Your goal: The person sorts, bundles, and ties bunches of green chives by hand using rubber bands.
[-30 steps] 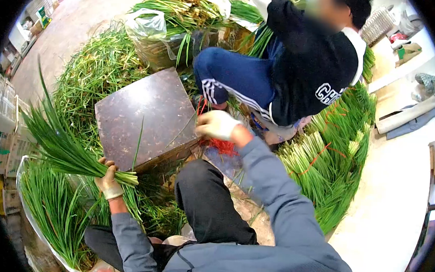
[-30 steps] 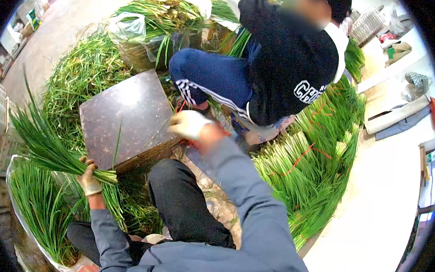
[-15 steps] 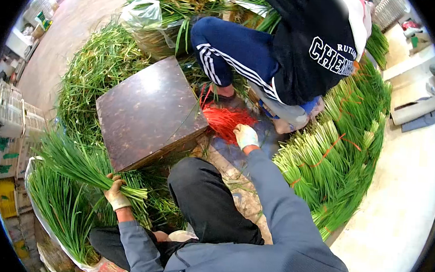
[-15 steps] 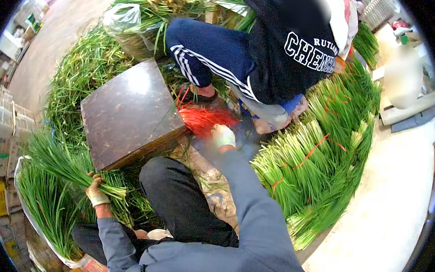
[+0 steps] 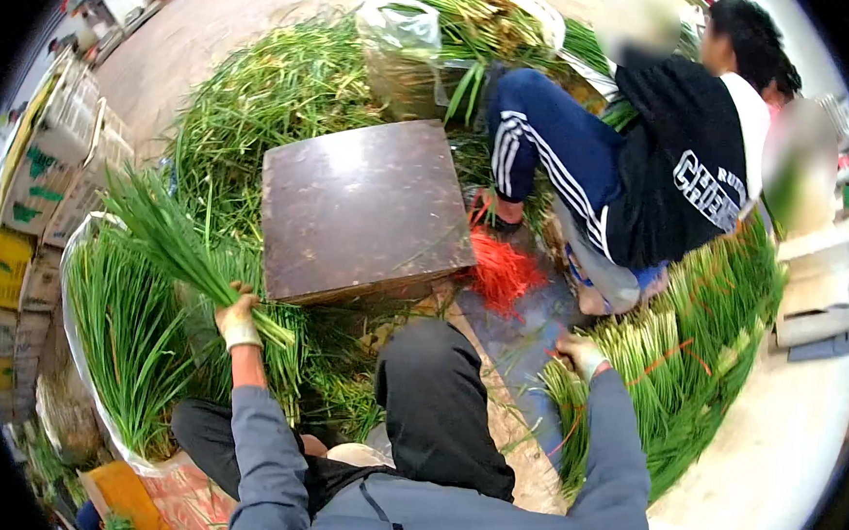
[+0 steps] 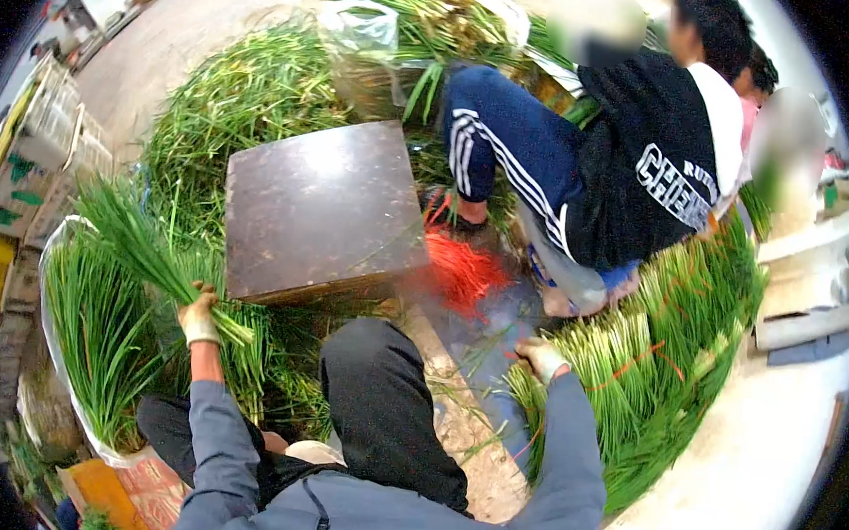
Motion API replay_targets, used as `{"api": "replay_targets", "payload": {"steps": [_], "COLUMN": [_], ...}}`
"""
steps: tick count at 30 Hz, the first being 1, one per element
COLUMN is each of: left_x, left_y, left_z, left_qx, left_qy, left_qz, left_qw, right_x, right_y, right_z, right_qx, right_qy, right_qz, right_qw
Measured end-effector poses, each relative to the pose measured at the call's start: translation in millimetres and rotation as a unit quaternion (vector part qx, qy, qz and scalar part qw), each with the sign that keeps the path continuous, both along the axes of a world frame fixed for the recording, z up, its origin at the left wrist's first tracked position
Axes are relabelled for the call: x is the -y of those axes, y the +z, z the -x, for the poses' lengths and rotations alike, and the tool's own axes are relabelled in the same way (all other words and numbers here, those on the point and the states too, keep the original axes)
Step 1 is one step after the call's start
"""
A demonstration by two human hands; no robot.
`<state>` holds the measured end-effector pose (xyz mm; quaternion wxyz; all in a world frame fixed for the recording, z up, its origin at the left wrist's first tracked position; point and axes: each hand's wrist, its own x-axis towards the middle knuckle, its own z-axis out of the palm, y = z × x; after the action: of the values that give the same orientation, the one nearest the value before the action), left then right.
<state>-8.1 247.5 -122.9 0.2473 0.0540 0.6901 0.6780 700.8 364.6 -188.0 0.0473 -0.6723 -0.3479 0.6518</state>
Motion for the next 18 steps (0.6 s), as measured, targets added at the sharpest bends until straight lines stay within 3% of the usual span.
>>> {"api": "replay_targets", "payload": {"steps": [1, 2, 4, 6, 8, 10, 12, 15, 18], "left_x": [-4, -12, -30, -45, -54, -59, -62, -61, -47], "left_y": [-30, -28, -12, -17, -30, -30, -21, -14, -13], "left_z": [26, 37, 41, 46, 59, 61, 56, 37, 29], "left_qx": [-0.022, -0.048, -0.020, 0.027, 0.007, 0.025, -0.004, 0.002, -0.020], "left_qy": [-0.016, -0.032, -0.080, -0.126, -0.189, -0.265, -0.328, -0.306, -0.317], "left_qz": [-0.034, 0.046, 0.130, 0.086, 0.194, 0.153, 0.203, 0.195, 0.215], "left_qw": [0.999, 0.997, 0.988, 0.988, 0.963, 0.952, 0.923, 0.932, 0.923], "right_x": [-10, -26, -68, -111, -152, -177, -187, -198, -177], "right_y": [15, 33, 80, 84, 66, 44, 45, 21, 36], "right_z": [36, 79, 150, 219, 274, 313, 334, 322, 317], "right_qx": [-0.049, -0.096, -0.039, 0.087, 0.120, 0.065, 0.065, 0.044, 0.090], "right_qy": [-0.034, -0.071, 0.068, 0.160, 0.235, 0.255, 0.231, 0.229, 0.237], "right_qz": [-0.087, -0.173, -0.308, -0.471, -0.508, -0.422, -0.406, -0.389, -0.406], "right_qw": [0.994, 0.978, 0.948, 0.863, 0.820, 0.868, 0.882, 0.891, 0.878]}}
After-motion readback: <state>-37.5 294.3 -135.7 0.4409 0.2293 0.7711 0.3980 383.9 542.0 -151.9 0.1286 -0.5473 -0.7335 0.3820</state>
